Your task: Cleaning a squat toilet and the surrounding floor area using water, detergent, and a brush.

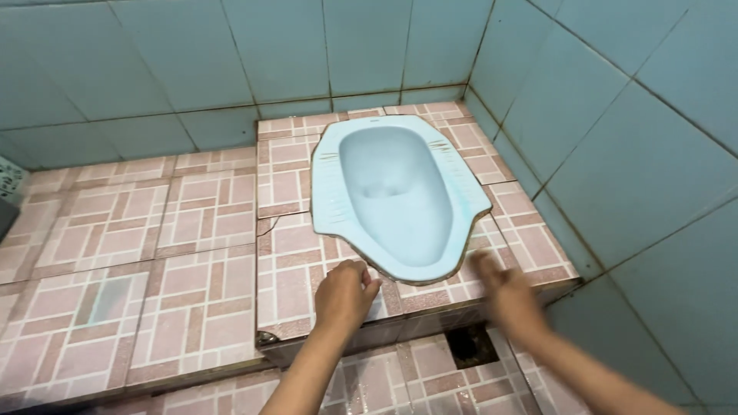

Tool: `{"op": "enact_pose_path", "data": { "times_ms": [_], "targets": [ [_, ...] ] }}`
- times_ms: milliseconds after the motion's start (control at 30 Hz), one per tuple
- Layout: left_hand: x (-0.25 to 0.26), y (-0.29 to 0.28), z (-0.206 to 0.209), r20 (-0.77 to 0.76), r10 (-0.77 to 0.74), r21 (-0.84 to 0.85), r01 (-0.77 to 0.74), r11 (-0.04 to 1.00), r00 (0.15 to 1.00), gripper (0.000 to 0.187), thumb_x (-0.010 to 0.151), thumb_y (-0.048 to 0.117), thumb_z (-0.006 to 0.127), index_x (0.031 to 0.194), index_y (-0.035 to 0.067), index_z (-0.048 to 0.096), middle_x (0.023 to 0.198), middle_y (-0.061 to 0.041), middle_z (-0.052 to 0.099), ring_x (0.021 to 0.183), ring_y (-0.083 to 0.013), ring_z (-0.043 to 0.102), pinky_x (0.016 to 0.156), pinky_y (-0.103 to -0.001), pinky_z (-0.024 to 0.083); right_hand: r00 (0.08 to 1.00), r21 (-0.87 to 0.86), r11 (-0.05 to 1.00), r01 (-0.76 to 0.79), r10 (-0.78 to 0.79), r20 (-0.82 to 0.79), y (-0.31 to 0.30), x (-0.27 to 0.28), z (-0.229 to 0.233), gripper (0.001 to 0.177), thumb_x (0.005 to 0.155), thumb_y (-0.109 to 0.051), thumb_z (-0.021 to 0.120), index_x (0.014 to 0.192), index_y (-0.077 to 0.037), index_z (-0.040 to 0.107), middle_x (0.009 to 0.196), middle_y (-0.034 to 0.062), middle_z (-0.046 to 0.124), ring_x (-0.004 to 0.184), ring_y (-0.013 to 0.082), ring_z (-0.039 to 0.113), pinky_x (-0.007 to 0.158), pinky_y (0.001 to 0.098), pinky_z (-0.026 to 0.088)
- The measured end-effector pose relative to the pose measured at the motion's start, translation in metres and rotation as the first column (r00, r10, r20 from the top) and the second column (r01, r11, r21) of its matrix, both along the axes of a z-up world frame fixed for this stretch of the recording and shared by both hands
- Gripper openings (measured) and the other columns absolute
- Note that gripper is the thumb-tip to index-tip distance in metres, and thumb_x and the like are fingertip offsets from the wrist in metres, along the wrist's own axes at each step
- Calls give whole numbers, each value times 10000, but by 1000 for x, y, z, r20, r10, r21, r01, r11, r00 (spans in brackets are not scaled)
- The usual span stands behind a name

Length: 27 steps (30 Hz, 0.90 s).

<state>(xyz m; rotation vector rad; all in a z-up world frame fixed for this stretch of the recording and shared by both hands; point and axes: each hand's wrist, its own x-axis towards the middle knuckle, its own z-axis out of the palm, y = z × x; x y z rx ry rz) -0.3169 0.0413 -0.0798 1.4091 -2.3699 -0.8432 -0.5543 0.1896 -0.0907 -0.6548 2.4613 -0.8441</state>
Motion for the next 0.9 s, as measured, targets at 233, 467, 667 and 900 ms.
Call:
{"op": "enact_pose_path", "data": {
  "times_ms": [233, 467, 667, 900],
  "targets": [
    [-1, 3, -9, -2, -133, -206, 130, 970, 991, 497, 779, 249, 832, 1223, 87, 681, 1317, -154, 612, 1340, -333, 472, 1140, -564, 282, 958, -98, 962, -253, 235, -167, 9, -42, 0, 774, 985, -794, 303, 1229, -211, 749, 876, 22, 587, 790, 235, 600, 701, 481, 436],
    [4, -3, -3, 150, -92, -111, 109, 988, 985, 622, 812, 246, 816, 1378, 113, 594, 1554, -201, 395, 1472, -391, 277, 1189, -600, 164, 947, 42, 965, -257, 260, -189, -23, -53, -33, 757, 1043, -689, 189, 1382, -126, 564, 944, 134, 600, 805, 269, 636, 744, 508, 542],
    [3, -9, 2, 166, -82, -97, 99, 990, 983, 683, 820, 254, 808, 1432, 117, 537, 1540, -185, 383, 1483, -381, 256, 1195, -606, 169, 938, 140, 941, -308, 325, -119, -3, 10, -36, 777, 1017, -572, 65, 1345, -95, 583, 933, 224, 659, 758, 333, 650, 645, 457, 571],
    [15, -19, 1, 195, 9, -47, 1, 999, 981, 657, 822, 280, 802, 1403, 116, 544, 1551, -181, 375, 1485, -369, 254, 1206, -564, 173, 693, 322, 892, -318, 450, -563, -73, -118, -85, 784, 942, -458, 509, 1610, -102, 303, 1072, 280, 615, 921, 405, 630, 707, 504, 589]
  ]
}}
